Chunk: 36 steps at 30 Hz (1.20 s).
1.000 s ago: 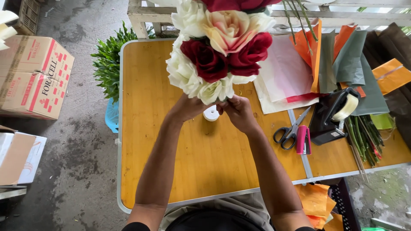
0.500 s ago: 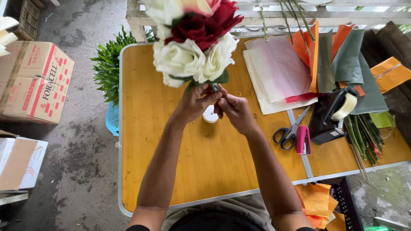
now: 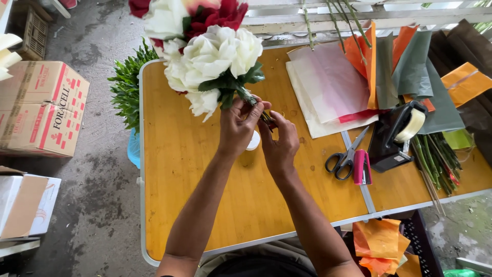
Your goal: The person arranges red and white artificial roses into a bouquet, securing the stems with a rubber band. They then wrap the stems with floral tape and adjust the arrangement.
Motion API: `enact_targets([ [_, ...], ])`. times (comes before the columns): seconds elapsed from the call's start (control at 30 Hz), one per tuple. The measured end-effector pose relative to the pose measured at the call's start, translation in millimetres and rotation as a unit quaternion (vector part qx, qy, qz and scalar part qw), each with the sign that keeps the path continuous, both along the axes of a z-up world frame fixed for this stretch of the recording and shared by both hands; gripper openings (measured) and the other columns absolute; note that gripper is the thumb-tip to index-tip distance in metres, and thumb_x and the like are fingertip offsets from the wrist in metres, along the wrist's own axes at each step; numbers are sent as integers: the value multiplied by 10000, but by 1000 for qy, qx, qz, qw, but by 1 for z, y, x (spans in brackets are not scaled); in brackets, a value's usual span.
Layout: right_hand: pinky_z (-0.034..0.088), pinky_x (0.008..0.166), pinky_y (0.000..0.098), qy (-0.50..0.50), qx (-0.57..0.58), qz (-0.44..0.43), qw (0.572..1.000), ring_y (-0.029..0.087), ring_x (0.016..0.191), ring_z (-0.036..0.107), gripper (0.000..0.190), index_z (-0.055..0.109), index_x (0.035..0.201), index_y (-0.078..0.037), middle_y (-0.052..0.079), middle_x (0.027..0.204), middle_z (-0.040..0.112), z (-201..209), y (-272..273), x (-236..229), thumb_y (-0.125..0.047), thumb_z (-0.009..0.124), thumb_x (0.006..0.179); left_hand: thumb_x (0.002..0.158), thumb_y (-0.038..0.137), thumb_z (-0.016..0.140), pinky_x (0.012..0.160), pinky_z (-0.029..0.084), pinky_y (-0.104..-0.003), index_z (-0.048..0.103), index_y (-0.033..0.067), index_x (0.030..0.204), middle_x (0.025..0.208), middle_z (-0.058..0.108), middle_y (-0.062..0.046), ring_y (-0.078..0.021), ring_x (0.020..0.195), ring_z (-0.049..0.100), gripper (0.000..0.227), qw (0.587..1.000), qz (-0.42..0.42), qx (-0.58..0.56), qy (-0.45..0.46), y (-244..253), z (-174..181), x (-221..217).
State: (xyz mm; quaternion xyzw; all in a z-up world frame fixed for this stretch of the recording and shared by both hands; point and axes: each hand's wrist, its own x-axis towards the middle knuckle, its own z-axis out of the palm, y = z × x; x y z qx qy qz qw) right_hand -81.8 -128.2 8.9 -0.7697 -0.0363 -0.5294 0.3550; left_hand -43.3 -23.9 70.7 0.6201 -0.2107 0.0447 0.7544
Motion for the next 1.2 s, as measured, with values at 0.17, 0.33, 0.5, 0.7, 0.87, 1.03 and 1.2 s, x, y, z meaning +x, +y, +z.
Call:
enact_targets([
  [0.17,563,785,383,-12,-34,-27,999,265,799,740,293,749,1146,-47,81,921,759,0,-1,4,-35,850,872,1008,52,633,975,585,-390,656,-21,1067,1021,770,-186,-249,1018,745,97,999,12,-34,21,-8,4,-6],
  [0.33,451,1008,402,23,-102,-69,992,223,1006,710,396,705,1280,-54,60,1070,772,3,-4,2,-130,809,906,971,39,689,1009,574,-371,658,11,1172,1076,772,-158,-245,1063,738,206,997,66,-25,19,-15,-1,-10],
  [0.5,417,1049,420,15,-153,-85,984,234,1005,690,312,721,1245,-16,86,1022,742,0,-14,4,-126,727,953,953,23,719,1012,564,-373,665,-9,1149,1086,759,-160,-223,1063,720,206,992,116,-36,21,-32,-14,-16],
  [0.7,462,1002,418,-8,-152,-70,986,218,856,675,237,723,1164,-5,71,907,673,-23,-37,0,-127,625,986,909,54,793,1009,560,-341,674,14,1185,1115,752,-135,-177,1069,716,303,987,156,-20,-31,-40,1,-41],
  [0.87,486,931,423,-36,-151,-92,984,214,763,684,171,734,1078,-25,44,833,664,5,-59,-14,-129,646,975,982,303,711,1029,548,-460,616,-33,1297,1222,697,-261,-388,1185,650,470,980,86,133,-121,-30,-8,-65],
  [1.03,484,885,458,-58,-183,-109,975,262,690,654,124,731,987,-28,56,777,633,8,-92,-13,-123,656,1012,983,56,637,1013,568,-412,662,-11,1272,1203,708,-189,-351,1130,707,298,893,129,254,-350,-27,12,-102],
  [1.2,470,959,495,-26,-204,-93,974,294,769,665,105,718,994,14,95,824,646,-14,-106,-30,-63,647,992,966,-15,557,1075,519,-445,691,-5,1205,1185,675,-199,-346,1154,670,274,728,150,387,-546,-39,91,-90],
])
